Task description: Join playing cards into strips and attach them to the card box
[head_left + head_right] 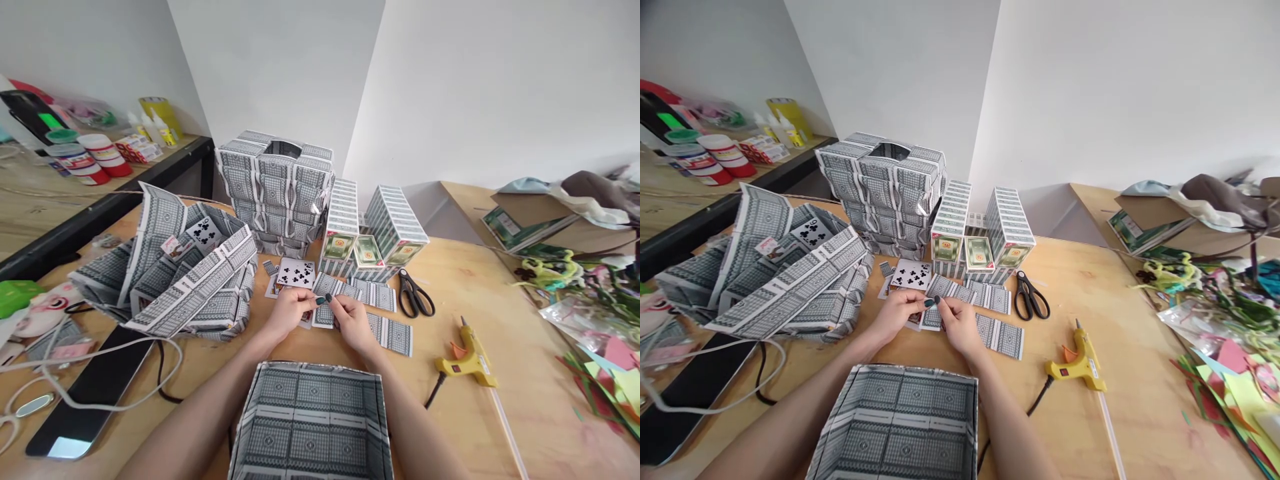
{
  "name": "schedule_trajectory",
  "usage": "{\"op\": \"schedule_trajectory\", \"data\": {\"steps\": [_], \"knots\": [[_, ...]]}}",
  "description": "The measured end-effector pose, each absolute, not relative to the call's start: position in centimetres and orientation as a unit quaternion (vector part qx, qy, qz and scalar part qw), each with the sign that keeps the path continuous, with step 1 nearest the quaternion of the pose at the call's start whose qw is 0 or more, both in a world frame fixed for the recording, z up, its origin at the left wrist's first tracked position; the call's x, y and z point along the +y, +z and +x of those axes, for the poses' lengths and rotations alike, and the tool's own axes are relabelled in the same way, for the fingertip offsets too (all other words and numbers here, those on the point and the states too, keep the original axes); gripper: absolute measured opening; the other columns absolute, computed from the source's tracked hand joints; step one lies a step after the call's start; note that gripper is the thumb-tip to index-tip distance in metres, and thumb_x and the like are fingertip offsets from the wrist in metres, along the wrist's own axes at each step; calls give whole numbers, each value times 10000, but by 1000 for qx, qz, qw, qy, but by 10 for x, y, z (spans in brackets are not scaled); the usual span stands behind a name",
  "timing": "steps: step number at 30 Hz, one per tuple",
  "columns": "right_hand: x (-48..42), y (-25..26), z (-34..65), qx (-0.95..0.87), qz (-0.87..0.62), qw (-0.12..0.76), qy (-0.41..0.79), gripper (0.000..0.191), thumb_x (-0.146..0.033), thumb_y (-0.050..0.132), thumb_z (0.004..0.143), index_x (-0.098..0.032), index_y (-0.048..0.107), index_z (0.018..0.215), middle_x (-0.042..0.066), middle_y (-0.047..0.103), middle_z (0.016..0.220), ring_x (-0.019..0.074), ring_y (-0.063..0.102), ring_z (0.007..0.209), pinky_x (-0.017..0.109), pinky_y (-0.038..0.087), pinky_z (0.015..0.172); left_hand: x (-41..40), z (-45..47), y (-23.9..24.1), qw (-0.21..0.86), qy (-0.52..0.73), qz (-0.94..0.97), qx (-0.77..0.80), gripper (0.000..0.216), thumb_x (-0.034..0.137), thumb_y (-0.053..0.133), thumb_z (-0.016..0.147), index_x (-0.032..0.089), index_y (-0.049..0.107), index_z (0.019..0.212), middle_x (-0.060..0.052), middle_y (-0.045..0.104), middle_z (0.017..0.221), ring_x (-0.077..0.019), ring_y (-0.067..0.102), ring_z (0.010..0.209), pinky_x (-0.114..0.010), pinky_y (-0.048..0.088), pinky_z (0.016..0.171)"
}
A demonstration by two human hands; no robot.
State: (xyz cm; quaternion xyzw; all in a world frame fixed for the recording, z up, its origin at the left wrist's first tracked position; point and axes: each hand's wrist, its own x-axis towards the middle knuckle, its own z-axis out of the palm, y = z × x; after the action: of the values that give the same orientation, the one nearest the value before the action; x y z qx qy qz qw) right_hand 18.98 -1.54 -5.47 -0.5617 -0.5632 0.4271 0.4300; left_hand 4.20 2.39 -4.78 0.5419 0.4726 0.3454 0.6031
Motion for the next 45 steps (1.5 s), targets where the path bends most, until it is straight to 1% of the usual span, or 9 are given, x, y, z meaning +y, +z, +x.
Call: {"op": "schedule_trajectory", "data": {"steps": [3,8,13,24,30,33,37,41,45], "knots": [[-14,-54,191,-564,-552,426,442,450,-555,403,818,-201,385,540,-44,412,449,93,401,426,221,330,439,25,42,-48,604,360,530,474,294,407,630,634,124,608,558,18,488,488,-92,387,482,-222,272,477],[-12,-53,195,-558,-491,390,544,428,-576,403,809,-198,469,619,-21,511,492,123,520,464,243,430,492,28,40,-48,605,382,515,471,293,414,637,628,126,629,575,7,524,508,-102,419,497,-226,302,488],[-12,-54,195,-567,-489,374,548,439,-579,410,805,-185,514,641,-3,560,504,125,539,457,247,452,494,29,39,-50,606,385,514,469,299,422,636,629,127,643,580,0,544,504,-110,439,490,-229,317,483],[-14,-50,192,-587,-525,377,487,448,-547,396,828,-197,479,561,5,571,473,119,501,422,237,404,457,27,40,-49,603,392,503,479,293,417,647,619,127,637,582,9,521,519,-100,418,501,-222,313,482],[-14,-51,191,-604,-552,378,432,471,-535,395,832,-198,451,509,-10,513,438,105,449,412,232,374,461,27,39,-51,597,395,500,487,289,417,645,614,129,634,597,6,539,540,-108,440,516,-224,328,490],[-14,-50,192,-600,-538,371,462,477,-547,388,831,-195,459,518,-16,507,435,102,451,415,227,371,463,28,39,-52,593,402,501,485,260,393,637,620,135,622,586,14,523,525,-106,435,508,-222,319,482],[-14,-47,193,-593,-492,346,534,503,-562,354,838,-179,508,550,8,564,478,104,484,427,224,377,456,27,40,-50,598,405,501,477,236,369,623,632,140,616,579,20,512,503,-107,437,494,-227,316,480],[-15,-46,192,-588,-497,346,536,486,-553,356,843,-179,510,573,-3,555,463,98,466,408,220,367,451,26,40,-48,608,409,494,469,236,366,623,638,142,604,568,22,508,498,-107,441,486,-230,318,477],[-15,-47,191,-604,-512,345,504,494,-553,353,844,-181,512,562,-24,492,423,94,435,402,222,356,464,26,41,-48,615,412,484,466,252,382,634,635,141,596,575,24,510,498,-104,443,478,-230,325,478]]}}
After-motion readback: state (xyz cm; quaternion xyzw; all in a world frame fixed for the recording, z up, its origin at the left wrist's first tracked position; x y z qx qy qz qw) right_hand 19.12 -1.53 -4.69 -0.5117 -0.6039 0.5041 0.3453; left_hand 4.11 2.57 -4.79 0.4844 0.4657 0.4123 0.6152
